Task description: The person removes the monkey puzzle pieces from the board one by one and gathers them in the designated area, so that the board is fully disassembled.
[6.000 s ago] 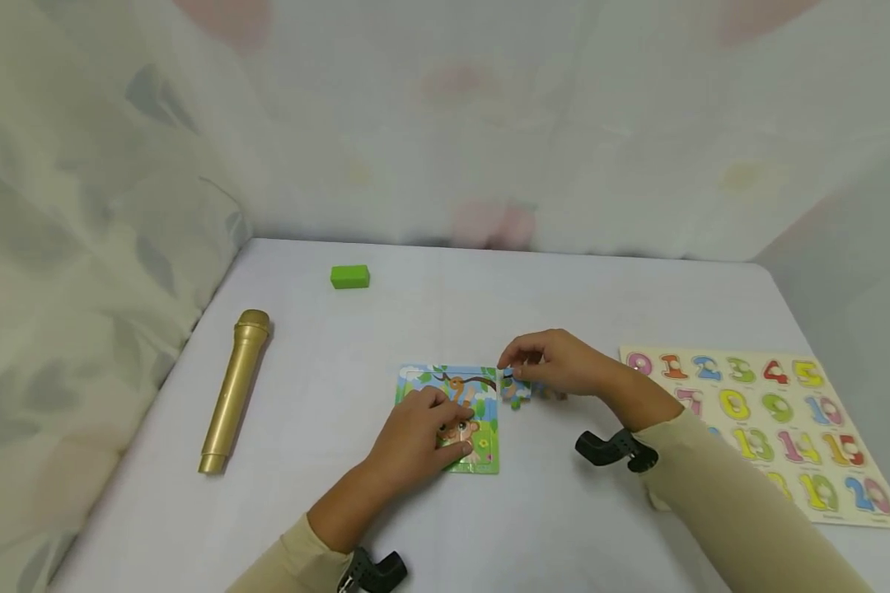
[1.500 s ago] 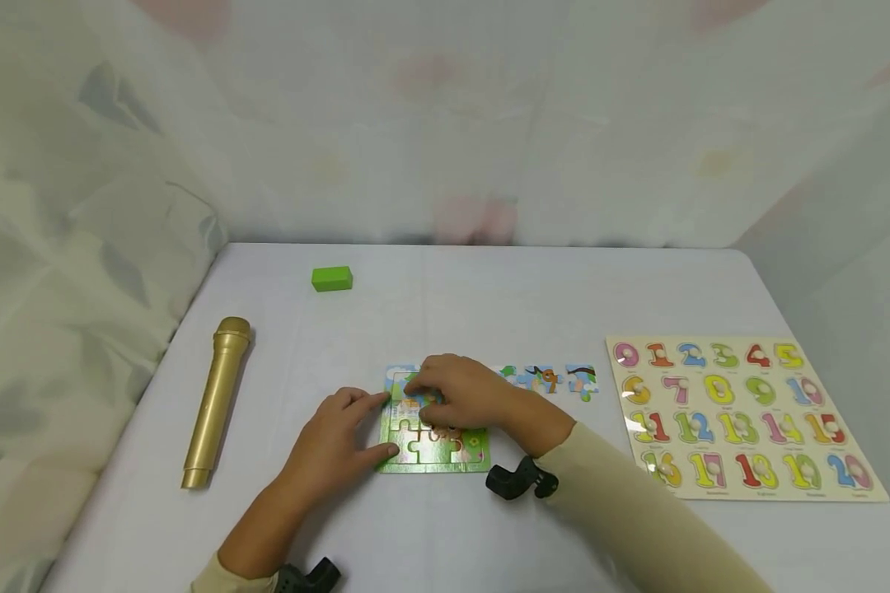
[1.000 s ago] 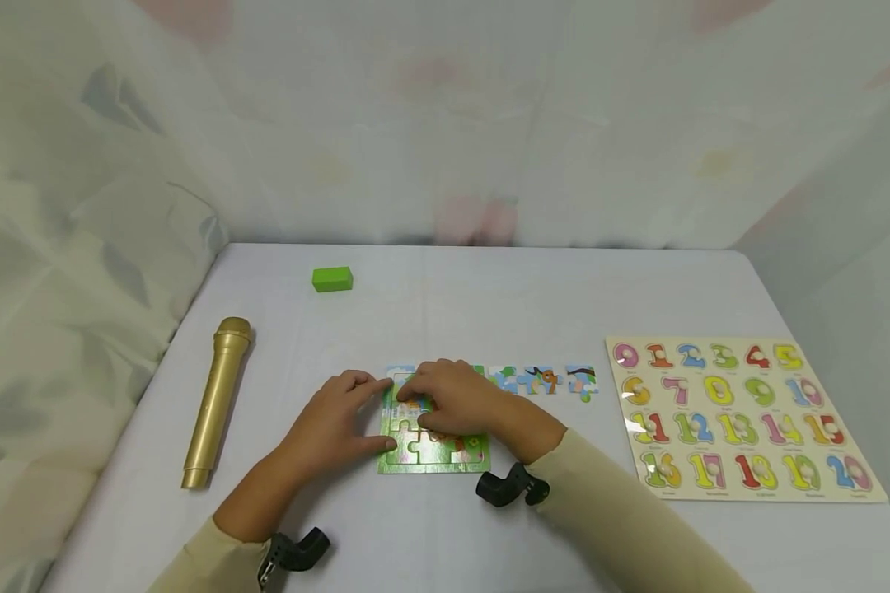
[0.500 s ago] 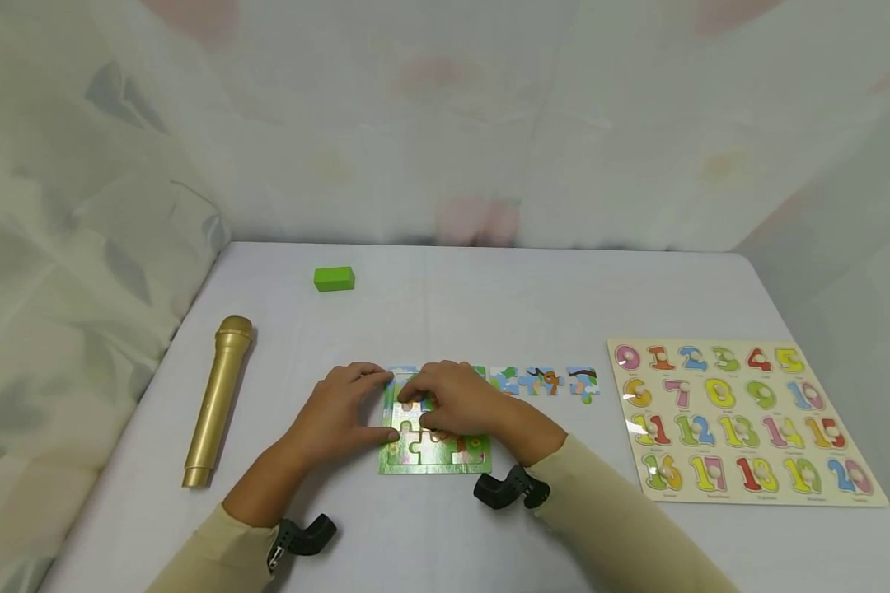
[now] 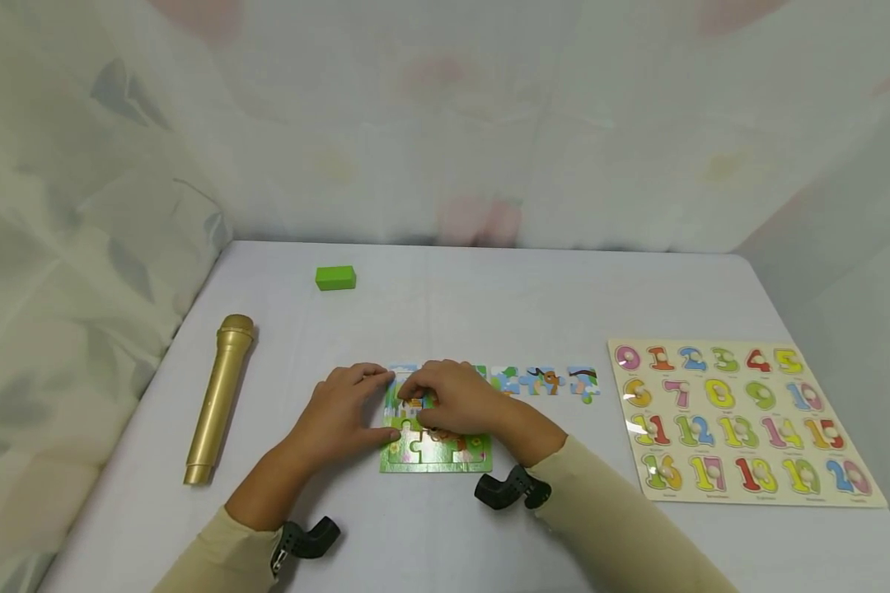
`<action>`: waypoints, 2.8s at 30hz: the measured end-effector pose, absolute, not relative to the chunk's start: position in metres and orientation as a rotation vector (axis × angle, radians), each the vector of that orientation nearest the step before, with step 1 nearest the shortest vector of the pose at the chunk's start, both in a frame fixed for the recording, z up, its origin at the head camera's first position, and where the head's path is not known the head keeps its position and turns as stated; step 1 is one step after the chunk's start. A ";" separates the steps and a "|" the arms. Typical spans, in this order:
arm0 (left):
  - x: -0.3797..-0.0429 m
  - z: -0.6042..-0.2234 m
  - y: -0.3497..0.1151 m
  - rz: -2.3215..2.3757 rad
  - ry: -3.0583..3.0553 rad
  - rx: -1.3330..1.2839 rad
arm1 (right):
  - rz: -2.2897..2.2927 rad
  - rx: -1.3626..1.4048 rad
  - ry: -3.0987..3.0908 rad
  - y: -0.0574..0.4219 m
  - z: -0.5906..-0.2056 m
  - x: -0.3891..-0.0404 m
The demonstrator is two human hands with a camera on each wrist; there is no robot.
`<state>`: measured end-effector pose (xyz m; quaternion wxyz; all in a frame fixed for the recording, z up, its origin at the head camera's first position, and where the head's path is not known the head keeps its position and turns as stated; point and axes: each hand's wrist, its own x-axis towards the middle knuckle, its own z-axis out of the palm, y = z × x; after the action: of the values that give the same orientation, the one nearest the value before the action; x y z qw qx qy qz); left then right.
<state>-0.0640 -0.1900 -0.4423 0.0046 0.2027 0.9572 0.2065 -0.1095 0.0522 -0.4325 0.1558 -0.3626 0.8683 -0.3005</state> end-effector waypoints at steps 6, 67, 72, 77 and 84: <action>-0.064 -0.444 -0.189 0.659 2.994 0.632 | -0.869 -1.013 2.481 0.052 -0.430 -0.108; -0.065 -0.450 -0.193 0.762 2.935 0.558 | -1.187 -0.596 2.572 0.180 -0.433 -0.074; -0.065 -0.449 -0.192 0.782 2.923 0.560 | -1.187 -0.606 2.602 0.182 -0.436 -0.071; -0.065 -0.448 -0.191 0.778 2.931 0.571 | -1.184 -0.616 2.663 0.182 -0.440 -0.069; -0.065 -0.448 -0.191 0.766 2.932 0.570 | -1.163 -0.598 2.749 0.179 -0.440 -0.066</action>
<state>-0.0649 -0.1906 -0.4482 0.0291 0.1848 0.9505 0.2482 -0.0657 0.1787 -0.4402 0.0485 -0.1961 0.9020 -0.3815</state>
